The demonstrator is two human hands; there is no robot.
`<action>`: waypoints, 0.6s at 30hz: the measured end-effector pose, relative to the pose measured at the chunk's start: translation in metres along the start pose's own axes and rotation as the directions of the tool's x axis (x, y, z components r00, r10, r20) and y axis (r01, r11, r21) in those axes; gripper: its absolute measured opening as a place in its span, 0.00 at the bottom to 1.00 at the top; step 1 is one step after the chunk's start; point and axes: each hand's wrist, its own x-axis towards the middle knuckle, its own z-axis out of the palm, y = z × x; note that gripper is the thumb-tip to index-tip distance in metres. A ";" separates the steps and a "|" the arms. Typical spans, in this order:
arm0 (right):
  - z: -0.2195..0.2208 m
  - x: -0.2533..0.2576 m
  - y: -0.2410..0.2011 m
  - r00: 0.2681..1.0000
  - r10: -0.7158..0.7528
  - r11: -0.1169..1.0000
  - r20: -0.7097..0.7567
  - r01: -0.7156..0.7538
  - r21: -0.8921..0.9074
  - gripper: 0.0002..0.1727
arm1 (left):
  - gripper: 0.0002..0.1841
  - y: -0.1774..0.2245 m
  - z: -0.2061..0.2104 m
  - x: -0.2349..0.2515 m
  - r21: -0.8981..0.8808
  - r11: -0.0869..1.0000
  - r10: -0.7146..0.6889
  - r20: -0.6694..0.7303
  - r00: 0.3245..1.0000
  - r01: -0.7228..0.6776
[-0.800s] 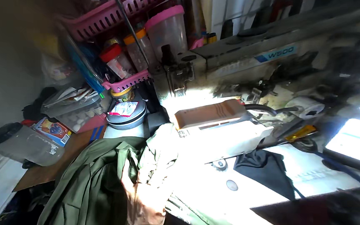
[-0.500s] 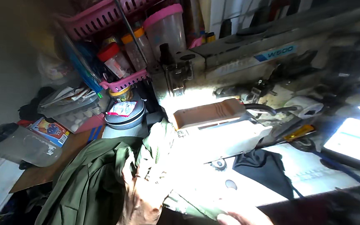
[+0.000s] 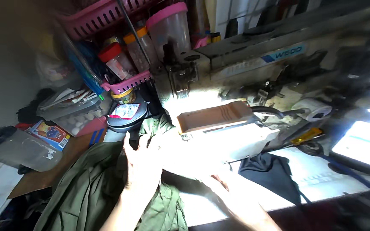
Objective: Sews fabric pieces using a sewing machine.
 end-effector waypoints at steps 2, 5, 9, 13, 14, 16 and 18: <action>0.003 0.009 0.001 0.999 -0.043 0.999 -0.014 0.043 0.009 0.19 | 0.19 -0.003 0.003 0.007 -0.009 1.000 0.008 0.000 1.000 -0.008; 0.004 0.021 0.000 0.996 -0.085 0.996 -0.014 0.085 0.008 0.19 | 0.20 -0.007 0.004 0.017 -0.044 0.999 0.033 0.022 0.999 -0.032; 0.001 0.032 -0.007 0.998 -0.027 1.000 0.048 0.027 -0.003 0.20 | 0.20 -0.011 0.004 0.026 -0.096 0.995 0.047 0.108 0.993 -0.037; -0.003 0.021 -0.012 0.996 0.084 0.990 0.023 -0.086 0.112 0.18 | 0.21 -0.013 -0.009 0.032 -0.154 0.983 0.131 0.216 0.968 -0.098; -0.003 0.015 -0.016 0.992 0.127 0.978 -0.007 -0.124 0.167 0.17 | 0.22 -0.014 -0.013 0.031 -0.193 0.972 0.177 0.232 0.956 -0.133; -0.001 0.000 -0.025 0.974 0.213 0.952 -0.077 -0.189 0.240 0.17 | 0.27 -0.017 -0.021 0.029 -0.285 0.944 0.239 0.243 0.940 -0.166; -0.001 -0.016 -0.028 0.959 0.273 0.953 -0.080 -0.258 0.162 0.18 | 0.28 -0.019 -0.019 0.031 -0.315 0.926 0.273 0.175 0.946 -0.209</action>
